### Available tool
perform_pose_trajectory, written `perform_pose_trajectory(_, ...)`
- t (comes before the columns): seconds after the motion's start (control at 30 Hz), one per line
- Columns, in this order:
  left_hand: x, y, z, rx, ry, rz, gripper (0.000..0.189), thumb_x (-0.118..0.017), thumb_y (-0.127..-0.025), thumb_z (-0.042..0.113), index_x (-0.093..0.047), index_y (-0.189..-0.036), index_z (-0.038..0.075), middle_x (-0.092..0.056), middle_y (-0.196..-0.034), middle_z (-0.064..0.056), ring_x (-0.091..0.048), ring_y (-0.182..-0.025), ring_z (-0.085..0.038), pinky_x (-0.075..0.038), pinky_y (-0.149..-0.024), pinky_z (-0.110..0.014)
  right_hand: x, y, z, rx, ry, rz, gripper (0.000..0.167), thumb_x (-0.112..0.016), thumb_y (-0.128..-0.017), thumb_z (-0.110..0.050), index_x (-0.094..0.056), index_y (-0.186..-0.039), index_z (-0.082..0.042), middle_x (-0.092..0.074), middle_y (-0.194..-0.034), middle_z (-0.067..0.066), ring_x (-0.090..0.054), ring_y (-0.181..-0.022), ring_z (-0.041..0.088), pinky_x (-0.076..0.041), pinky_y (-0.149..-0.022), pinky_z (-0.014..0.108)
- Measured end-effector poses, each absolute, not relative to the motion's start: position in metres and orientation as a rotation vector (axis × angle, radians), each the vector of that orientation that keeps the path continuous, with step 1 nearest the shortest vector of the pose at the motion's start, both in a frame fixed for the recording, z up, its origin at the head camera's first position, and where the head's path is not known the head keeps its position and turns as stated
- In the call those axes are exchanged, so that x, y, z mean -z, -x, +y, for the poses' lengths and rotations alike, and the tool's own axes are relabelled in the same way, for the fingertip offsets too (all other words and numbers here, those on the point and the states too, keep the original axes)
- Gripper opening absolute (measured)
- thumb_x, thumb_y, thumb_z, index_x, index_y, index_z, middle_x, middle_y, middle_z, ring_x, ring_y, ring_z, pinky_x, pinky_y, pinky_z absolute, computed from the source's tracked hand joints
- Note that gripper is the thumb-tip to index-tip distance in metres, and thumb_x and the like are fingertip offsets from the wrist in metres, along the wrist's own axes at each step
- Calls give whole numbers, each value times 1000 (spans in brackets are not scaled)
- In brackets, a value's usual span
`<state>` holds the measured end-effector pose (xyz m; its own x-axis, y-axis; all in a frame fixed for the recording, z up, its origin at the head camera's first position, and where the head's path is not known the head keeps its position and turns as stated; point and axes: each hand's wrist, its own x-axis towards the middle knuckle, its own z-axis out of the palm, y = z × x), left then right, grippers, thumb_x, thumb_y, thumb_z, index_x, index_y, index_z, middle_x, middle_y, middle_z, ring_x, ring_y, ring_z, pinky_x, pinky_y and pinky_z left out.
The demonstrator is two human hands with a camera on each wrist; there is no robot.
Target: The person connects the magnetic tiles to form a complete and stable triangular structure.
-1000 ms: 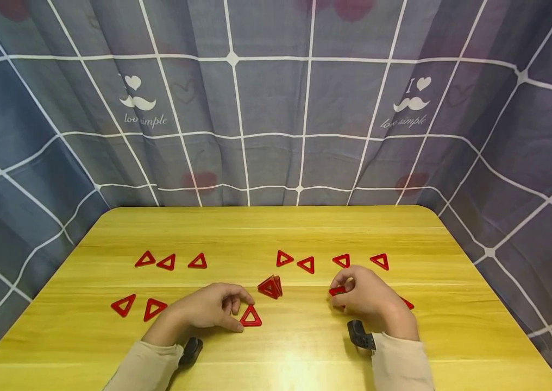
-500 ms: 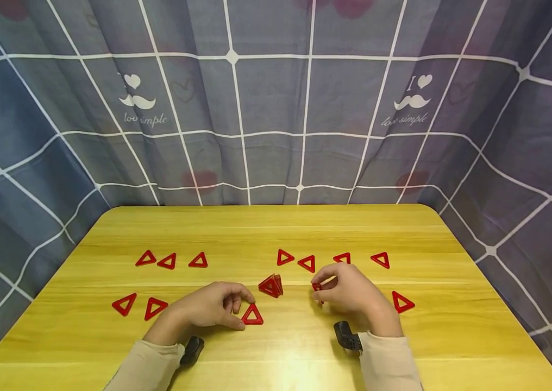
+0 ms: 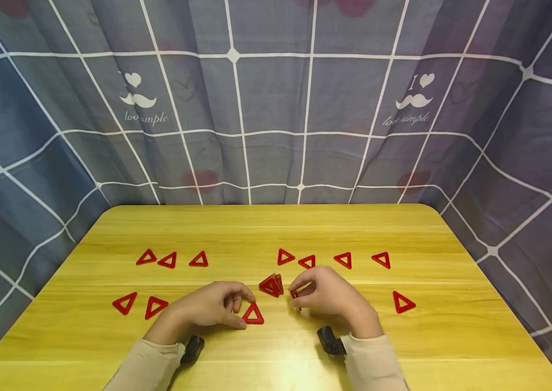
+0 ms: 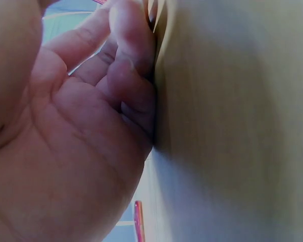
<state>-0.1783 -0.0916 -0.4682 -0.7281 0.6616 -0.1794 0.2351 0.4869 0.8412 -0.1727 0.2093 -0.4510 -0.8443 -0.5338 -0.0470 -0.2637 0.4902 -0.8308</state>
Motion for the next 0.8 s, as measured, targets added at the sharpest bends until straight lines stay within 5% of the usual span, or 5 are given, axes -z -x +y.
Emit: perform_pose_trajectory(0.8,469,179,-90,-1127,-745,2285,37,-88,-80,14,-68,-111,14,-57,-80,-5,-49,-68,-12,-41,-63,-27,460,169,184,1312,672,2320,19,-81,-86,-6,-77,-104,-5,-74,-100,5,-72,-89,16,-56,-76,27)
